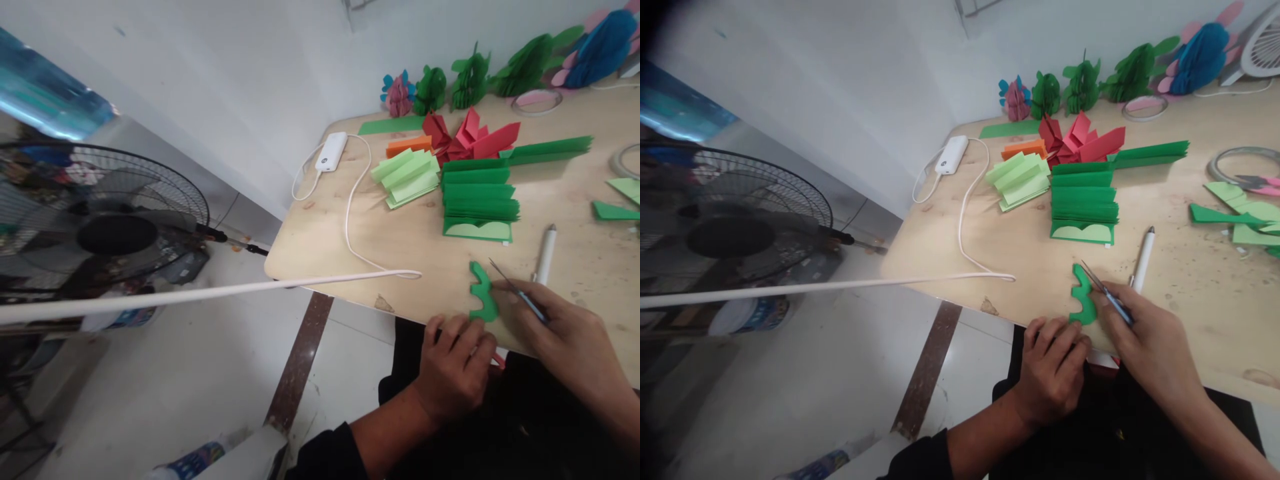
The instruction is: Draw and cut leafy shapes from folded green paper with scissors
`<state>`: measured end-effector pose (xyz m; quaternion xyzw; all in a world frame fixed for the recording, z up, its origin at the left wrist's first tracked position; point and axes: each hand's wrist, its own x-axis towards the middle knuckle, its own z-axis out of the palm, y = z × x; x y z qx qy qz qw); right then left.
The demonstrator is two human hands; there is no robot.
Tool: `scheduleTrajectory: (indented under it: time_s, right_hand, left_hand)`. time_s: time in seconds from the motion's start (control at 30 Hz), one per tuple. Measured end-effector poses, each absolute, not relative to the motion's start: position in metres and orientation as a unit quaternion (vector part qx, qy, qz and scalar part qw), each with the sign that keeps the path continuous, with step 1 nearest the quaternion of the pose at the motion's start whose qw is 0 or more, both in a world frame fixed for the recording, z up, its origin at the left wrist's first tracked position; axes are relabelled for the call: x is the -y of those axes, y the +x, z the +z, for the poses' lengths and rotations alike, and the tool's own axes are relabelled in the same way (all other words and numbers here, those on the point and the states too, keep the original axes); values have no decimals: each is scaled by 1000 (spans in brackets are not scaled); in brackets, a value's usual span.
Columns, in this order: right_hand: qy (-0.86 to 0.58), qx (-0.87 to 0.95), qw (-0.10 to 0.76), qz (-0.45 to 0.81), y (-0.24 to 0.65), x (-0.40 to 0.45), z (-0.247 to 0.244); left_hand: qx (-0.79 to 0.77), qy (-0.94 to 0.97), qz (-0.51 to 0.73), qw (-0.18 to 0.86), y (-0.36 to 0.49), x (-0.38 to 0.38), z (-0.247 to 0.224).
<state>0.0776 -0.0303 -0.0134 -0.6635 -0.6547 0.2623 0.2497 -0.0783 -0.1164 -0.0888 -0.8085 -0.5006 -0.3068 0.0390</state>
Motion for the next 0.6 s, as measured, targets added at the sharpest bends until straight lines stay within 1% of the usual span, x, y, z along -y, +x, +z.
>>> scheduleTrajectory:
  time_s: [0.13,0.3,0.5,0.6]
  right_hand:
    - [-666,653,248,260,76,30,-13]
    - [-668,656,240,257,74,29,-12]
    - [-672,659,234,244,74,29,-14]
    - [-674,661,233,233,76,30,-18]
  left_hand:
    - [505,-804,-310,40,-78,115,-87]
    - [495,-792,-354,50,-78,113,-85]
    - [498,-804,-321,47,-79,113,-86]
    - [488,-793,-360,59,-79,112,-86]
